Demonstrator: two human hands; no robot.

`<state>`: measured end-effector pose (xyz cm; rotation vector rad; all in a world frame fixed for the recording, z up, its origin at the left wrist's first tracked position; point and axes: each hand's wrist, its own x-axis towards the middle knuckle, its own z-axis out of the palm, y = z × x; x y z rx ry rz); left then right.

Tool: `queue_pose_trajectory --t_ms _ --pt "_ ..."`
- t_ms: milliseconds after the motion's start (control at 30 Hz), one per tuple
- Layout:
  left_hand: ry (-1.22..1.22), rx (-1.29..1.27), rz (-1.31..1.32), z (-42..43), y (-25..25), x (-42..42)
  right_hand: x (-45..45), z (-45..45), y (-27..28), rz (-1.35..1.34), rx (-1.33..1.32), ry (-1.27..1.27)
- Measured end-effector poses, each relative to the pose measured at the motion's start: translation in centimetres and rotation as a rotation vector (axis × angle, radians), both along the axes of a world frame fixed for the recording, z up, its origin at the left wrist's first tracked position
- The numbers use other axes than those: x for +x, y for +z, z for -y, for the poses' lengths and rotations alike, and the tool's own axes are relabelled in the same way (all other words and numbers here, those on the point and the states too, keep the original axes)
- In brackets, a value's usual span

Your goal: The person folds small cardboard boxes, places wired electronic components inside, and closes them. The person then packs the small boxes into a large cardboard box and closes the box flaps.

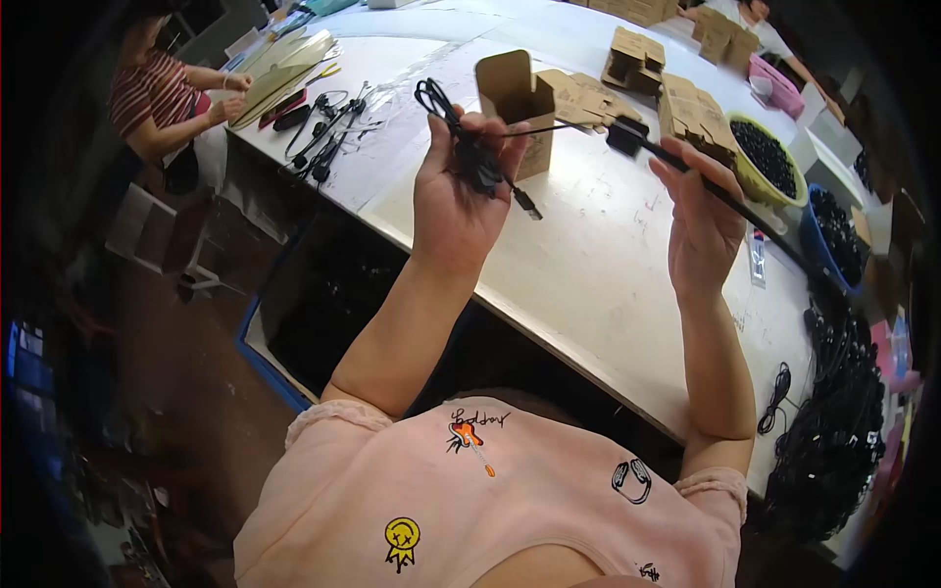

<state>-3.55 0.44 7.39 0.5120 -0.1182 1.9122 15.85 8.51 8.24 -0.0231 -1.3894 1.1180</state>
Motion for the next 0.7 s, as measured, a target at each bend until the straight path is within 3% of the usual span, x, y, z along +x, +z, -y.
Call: queue_pose_trajectory --t_ms 100,167,233,300,400,700 --pt "-0.034 -0.124 -0.041 -0.8 -0.4 2.7 -0.2 -0.1 -0.5 0.0 0.002 -0.064" --pt "-0.114 -0.21 -0.061 -1.0 -0.6 5.2 -0.4 0.1 -1.1 0.135 0.142 -0.246" --pt "-0.114 -0.3 -0.076 -1.2 -0.6 6.8 -0.9 1.0 -1.5 0.176 0.156 -0.197" --pt "-0.14 -0.294 -0.056 -1.6 -0.6 6.9 -1.6 1.9 -2.0 0.203 -0.002 -0.186" --pt "-0.182 -0.284 -0.069 -2.1 -1.4 6.0 -1.7 1.4 -2.5 0.319 0.253 -0.331" --pt "-0.212 -0.386 -0.173 -0.9 -2.3 4.2 -1.9 2.2 -3.0 0.519 0.286 -0.229"
